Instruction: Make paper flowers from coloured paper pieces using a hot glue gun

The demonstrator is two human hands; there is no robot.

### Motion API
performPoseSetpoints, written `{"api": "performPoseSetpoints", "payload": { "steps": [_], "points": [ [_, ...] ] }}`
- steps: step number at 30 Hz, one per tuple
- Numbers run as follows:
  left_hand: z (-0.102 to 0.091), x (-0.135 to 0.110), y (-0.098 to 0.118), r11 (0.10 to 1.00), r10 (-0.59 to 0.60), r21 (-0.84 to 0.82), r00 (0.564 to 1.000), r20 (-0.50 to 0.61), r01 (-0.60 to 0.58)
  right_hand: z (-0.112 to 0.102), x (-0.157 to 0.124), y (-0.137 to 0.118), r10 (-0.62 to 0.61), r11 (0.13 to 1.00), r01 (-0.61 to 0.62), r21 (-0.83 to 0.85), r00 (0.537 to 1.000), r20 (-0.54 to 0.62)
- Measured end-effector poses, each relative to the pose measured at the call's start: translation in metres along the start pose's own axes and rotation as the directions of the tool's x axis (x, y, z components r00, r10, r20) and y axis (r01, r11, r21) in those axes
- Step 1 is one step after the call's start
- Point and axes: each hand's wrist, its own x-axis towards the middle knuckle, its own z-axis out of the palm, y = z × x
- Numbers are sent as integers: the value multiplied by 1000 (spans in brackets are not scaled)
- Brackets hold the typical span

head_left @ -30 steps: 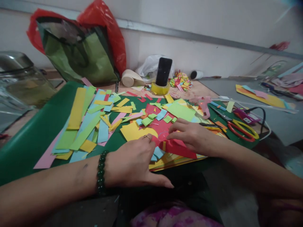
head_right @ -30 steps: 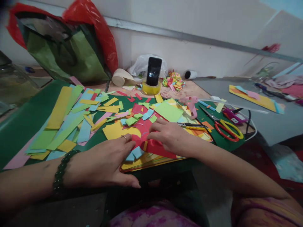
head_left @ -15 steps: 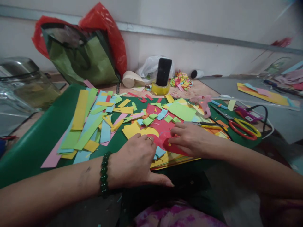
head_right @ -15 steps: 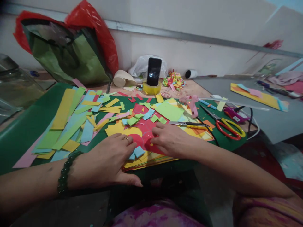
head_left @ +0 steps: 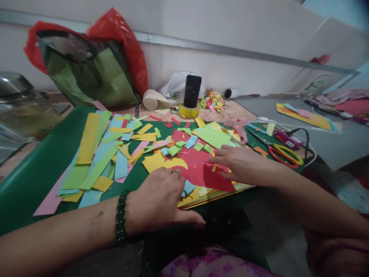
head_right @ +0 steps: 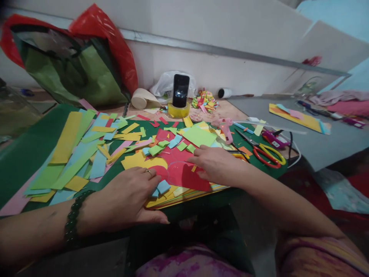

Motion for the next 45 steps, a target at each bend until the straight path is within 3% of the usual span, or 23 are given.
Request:
{"api": "performPoseSetpoints", "payload": {
  "steps": [2,5,9,14,18,23,26,31,35,40,42,45],
  "points": [
    [1,0,0,1000,0,1,1000,-16,0,5,6,-1,-22,1000,22,-6,997,71],
    [1,0,1,1000,-1,-1,999,-39,0,11,7,-4,-34,998,37,-51,998,62],
    [0,0,1,1000,-5,-7,1000,-27,5,9,-25,-2,14,999,-14,45,1000,-3],
    [0,0,1,1000,-13,11,1000,22,13,-3,-59,8,242,961,-244,133,970,35],
    [2,-1,1,1000,-13,25,1000,2,13,0,-33,10,380,922,-379,76,925,11],
    [4,-2,2,1000,-1,18,999,-44,2,12,4,10,293,956,-291,-29,953,79],
    [4,-1,2,1000,0,21,999,-39,1,15,8,12,210,977,-212,3,971,116],
    [2,-1,3,1000,-9,28,1000,-12,10,22,4,17,225,973,-217,-83,969,106],
    [0,-1,4,999,-10,40,1000,23,9,26,-9,17,266,963,-260,-73,959,99],
    [2,-1,4,997,-7,79,1000,5,7,22,-45,14,268,952,-282,117,956,121],
    [4,-2,4,998,-12,69,1000,6,11,20,-60,13,278,939,-309,153,941,195],
    [4,-1,3,999,-23,34,1000,18,22,21,-79,9,289,913,-376,159,870,400]
  ]
}}
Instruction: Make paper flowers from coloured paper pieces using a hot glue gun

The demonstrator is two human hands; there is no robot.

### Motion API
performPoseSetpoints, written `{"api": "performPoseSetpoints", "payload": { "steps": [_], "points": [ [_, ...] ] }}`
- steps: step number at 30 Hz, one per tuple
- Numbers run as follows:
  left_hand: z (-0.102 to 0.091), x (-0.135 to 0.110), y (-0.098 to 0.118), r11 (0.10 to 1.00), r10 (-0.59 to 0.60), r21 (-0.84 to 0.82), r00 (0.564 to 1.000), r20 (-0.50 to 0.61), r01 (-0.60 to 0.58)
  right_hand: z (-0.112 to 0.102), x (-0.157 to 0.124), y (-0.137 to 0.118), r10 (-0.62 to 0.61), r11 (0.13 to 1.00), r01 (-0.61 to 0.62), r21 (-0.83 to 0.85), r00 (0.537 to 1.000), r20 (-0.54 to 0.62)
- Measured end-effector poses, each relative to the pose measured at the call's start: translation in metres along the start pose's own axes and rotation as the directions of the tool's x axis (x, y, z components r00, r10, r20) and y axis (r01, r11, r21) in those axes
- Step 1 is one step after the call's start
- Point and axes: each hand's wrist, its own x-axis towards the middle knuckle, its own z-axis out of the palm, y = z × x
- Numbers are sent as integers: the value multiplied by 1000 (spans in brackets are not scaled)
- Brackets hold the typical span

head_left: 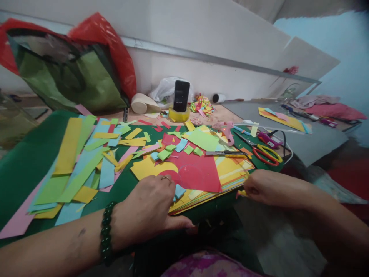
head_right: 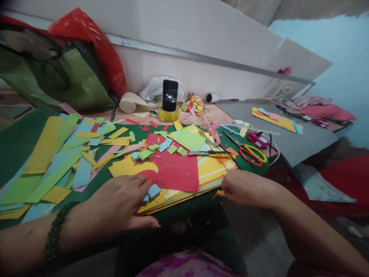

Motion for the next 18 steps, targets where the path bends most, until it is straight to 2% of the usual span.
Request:
{"api": "performPoseSetpoints", "payload": {
  "steps": [2,4,7,11,13,16,18],
  "points": [
    [-1,1,0,1000,-11,-22,1000,22,12,8,-9,2,25,999,-27,18,994,111],
    [-3,2,1,999,-22,-35,998,50,24,18,-18,5,67,998,-66,-10,990,123],
    [-5,3,1,999,-20,-43,997,75,23,31,-29,9,88,996,-87,-22,996,12],
    [-4,2,1,998,-7,-62,998,70,11,34,-33,5,-40,995,56,83,981,-189],
    [-2,1,1,998,-3,-61,998,56,6,30,-27,-5,-148,976,191,106,935,-323],
    [-2,1,2,999,7,-45,999,46,-5,22,-8,-26,-320,919,393,31,791,-522],
    [-3,1,3,1000,5,-30,998,58,-3,18,7,-40,-409,885,461,-64,707,-577]
  ]
}}
